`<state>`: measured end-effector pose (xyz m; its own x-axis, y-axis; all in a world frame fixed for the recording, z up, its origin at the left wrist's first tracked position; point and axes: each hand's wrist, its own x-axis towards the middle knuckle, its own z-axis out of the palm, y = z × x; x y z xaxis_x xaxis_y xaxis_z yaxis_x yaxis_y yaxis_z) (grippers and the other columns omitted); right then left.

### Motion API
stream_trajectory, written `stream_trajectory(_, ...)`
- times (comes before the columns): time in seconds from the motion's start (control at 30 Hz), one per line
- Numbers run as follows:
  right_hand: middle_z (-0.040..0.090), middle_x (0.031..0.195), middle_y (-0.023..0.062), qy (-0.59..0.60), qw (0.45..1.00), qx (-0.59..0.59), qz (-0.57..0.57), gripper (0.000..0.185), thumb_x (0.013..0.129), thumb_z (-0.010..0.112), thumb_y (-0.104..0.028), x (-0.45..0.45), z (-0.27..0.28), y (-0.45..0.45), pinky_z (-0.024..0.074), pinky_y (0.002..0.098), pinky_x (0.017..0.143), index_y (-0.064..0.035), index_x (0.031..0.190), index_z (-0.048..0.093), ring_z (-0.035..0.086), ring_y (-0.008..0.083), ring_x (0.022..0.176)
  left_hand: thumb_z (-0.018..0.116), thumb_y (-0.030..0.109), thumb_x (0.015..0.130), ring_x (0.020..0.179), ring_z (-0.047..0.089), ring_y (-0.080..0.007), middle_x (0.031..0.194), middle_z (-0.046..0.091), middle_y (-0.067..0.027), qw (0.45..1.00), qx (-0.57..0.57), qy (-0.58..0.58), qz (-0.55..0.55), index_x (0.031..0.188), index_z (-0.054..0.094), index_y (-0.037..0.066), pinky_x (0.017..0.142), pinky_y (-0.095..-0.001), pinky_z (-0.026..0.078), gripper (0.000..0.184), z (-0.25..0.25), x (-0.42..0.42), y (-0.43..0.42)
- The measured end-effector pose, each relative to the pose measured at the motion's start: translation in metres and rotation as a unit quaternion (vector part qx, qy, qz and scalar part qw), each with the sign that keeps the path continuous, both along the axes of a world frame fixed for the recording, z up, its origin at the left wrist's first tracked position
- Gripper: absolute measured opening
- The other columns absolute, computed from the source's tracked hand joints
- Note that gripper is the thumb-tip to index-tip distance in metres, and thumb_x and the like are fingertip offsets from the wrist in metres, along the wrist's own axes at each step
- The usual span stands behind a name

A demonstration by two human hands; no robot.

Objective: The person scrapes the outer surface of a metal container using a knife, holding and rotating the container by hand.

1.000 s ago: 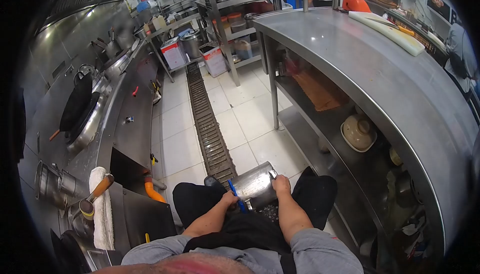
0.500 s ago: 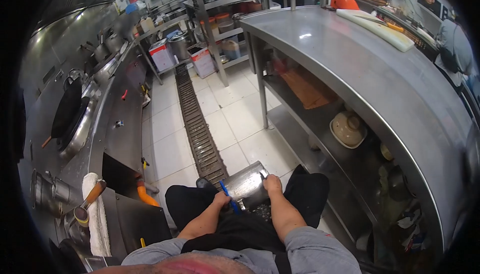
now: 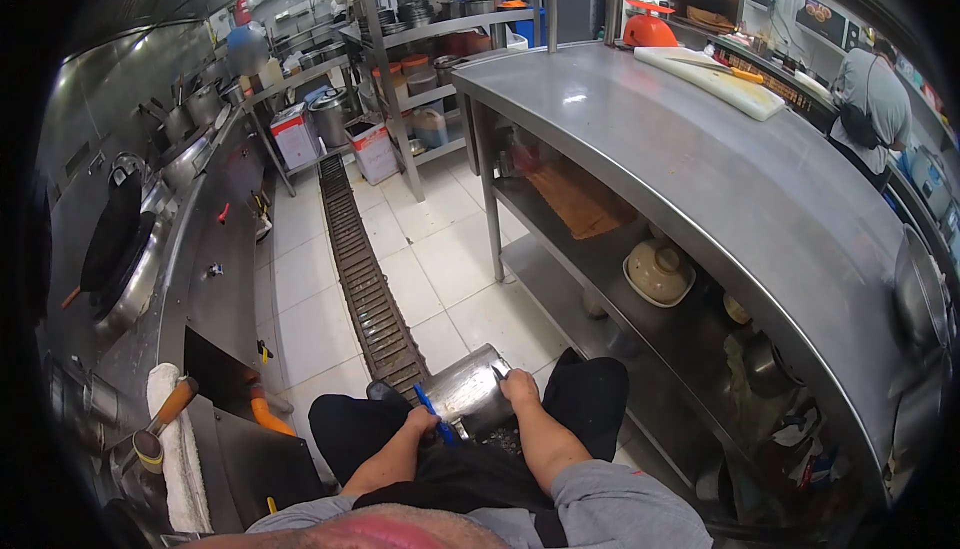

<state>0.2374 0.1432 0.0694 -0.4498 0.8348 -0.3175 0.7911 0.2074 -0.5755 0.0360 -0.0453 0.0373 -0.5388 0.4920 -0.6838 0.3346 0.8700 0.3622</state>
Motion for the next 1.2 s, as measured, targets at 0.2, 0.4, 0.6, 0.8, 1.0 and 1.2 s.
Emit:
stream_trajectory(0.2, 0.069, 0.096, 0.0171, -0.002, 1.000, -0.021, -0.001, 0.032, 0.078, 0.059, -0.023, 0.002, 0.024, -0.008, 0.0505, 0.0369, 0.086, -0.0066, 0.104, 0.070, 0.067, 0.0304, 0.091, 0.066, 0.026, 0.073, 0.099, 0.065, -0.0350, 0.104, 0.066, -0.0232, 0.999, 0.002, 0.035, -0.026, 0.101, 0.068, -0.003, 0.085, -0.0402, 0.052, 0.041, -0.010, -0.002, 0.001)
stream_trajectory(0.4, 0.069, 0.097, 0.0174, 0.002, 1.000, 0.002, 0.012, 0.032, 0.076, 0.059, -0.024, 0.000, 0.006, -0.005, 0.0495, 0.0386, 0.089, -0.0064, 0.100, 0.071, 0.065, 0.0322, 0.095, 0.066, 0.025, 0.073, 0.102, 0.064, -0.0353, 0.106, 0.066, -0.0230, 0.999, 0.019, 0.035, 0.017, 0.099, 0.069, -0.001, 0.088, -0.0408, 0.051, 0.037, -0.039, -0.012, -0.001)
stream_trajectory(0.6, 0.067, 0.104, 0.0177, -0.009, 0.998, -0.049, 0.030, 0.037, 0.080, 0.059, -0.031, -0.004, 0.016, -0.008, 0.0484, 0.0411, 0.090, -0.0070, 0.105, 0.069, 0.063, 0.0335, 0.101, 0.060, 0.022, 0.079, 0.109, 0.059, -0.0371, 0.112, 0.062, -0.0234, 0.969, 0.087, 0.134, 0.187, 0.108, 0.062, 0.003, 0.094, -0.0429, 0.046, 0.035, -0.017, -0.016, 0.008)
stream_trajectory(0.8, 0.070, 0.092, 0.0158, 0.015, 0.998, 0.008, 0.059, 0.039, 0.082, 0.059, -0.030, 0.000, 0.011, -0.008, 0.0516, 0.0373, 0.080, -0.0055, 0.112, 0.066, 0.068, 0.0281, 0.080, 0.064, 0.021, 0.075, 0.105, 0.059, -0.0386, 0.107, 0.063, -0.0241, 0.958, 0.142, 0.134, 0.211, 0.107, 0.061, 0.003, 0.092, -0.0434, 0.046, 0.037, -0.048, -0.037, 0.028)
stream_trajectory(1.0, 0.069, 0.082, 0.0161, 0.049, 0.998, -0.027, 0.021, 0.033, 0.085, 0.062, -0.023, -0.011, 0.017, -0.007, 0.0516, 0.0346, 0.062, -0.0020, 0.111, 0.065, 0.066, 0.0229, 0.060, 0.065, 0.021, 0.073, 0.111, 0.055, -0.0369, 0.116, 0.058, -0.0225, 0.968, 0.099, 0.089, 0.214, 0.112, 0.060, 0.000, 0.096, -0.0421, 0.044, 0.045, -0.057, -0.034, 0.041)
stream_trajectory(1.2, 0.067, 0.091, 0.0216, 0.048, 0.994, -0.091, -0.018, 0.030, 0.086, 0.062, -0.021, -0.036, 0.027, -0.004, 0.0511, 0.0386, 0.077, 0.0001, 0.106, 0.065, 0.067, 0.0344, 0.088, 0.066, 0.018, 0.075, 0.120, 0.048, -0.0340, 0.124, 0.054, -0.0189, 0.963, 0.131, 0.071, 0.226, 0.114, 0.058, 0.001, 0.102, -0.0400, 0.038, 0.043, -0.027, -0.032, 0.061)
